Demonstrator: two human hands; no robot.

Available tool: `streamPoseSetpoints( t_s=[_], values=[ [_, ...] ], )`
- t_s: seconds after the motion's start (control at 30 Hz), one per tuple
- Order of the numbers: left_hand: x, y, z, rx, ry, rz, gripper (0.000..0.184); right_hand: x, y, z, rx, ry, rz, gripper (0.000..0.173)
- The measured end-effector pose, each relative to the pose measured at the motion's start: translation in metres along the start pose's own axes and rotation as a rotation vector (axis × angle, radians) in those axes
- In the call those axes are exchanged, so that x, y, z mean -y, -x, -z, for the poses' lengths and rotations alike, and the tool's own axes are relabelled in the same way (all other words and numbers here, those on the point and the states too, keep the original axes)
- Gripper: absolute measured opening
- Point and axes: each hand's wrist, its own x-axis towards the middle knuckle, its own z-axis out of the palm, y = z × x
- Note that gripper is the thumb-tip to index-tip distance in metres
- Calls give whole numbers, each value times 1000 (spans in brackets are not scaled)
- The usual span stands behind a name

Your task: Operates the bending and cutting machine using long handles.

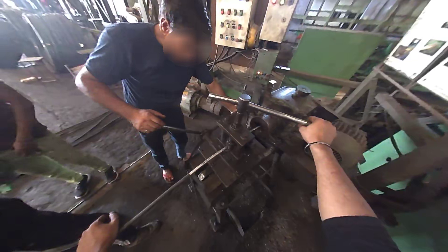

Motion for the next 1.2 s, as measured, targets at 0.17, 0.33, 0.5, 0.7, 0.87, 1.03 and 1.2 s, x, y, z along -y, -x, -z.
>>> streamPoseSetpoints(
  t_s=[0.17, 0.33, 0.5, 0.7, 0.87, 1.03, 1.2],
  values=[
    [-2, -1, 0, 20, -15, 9, 54, -1, -2, 0, -5, 4, -6, 28],
    [-1, 1, -1, 8, -12, -7, 54, -2, -4, -3, -8, 18, 9, 27],
    [0, 1, -5, -2, -11, -3, 54, -4, -3, -1, -4, -17, 17, 29],
    [-5, 3, -5, -22, -25, 7, 51, -4, -4, -3, -13, -12, 5, 28],
    [-5, 3, -4, -17, -26, 3, 50, -3, -5, -3, -11, -14, 5, 28],
    [-5, 4, -5, -18, -35, 11, 51, -2, -6, -3, -6, -14, -5, 29],
    [-8, 5, -6, -20, -37, 10, 52, -3, -7, -2, -17, -13, -1, 27]
  ],
)
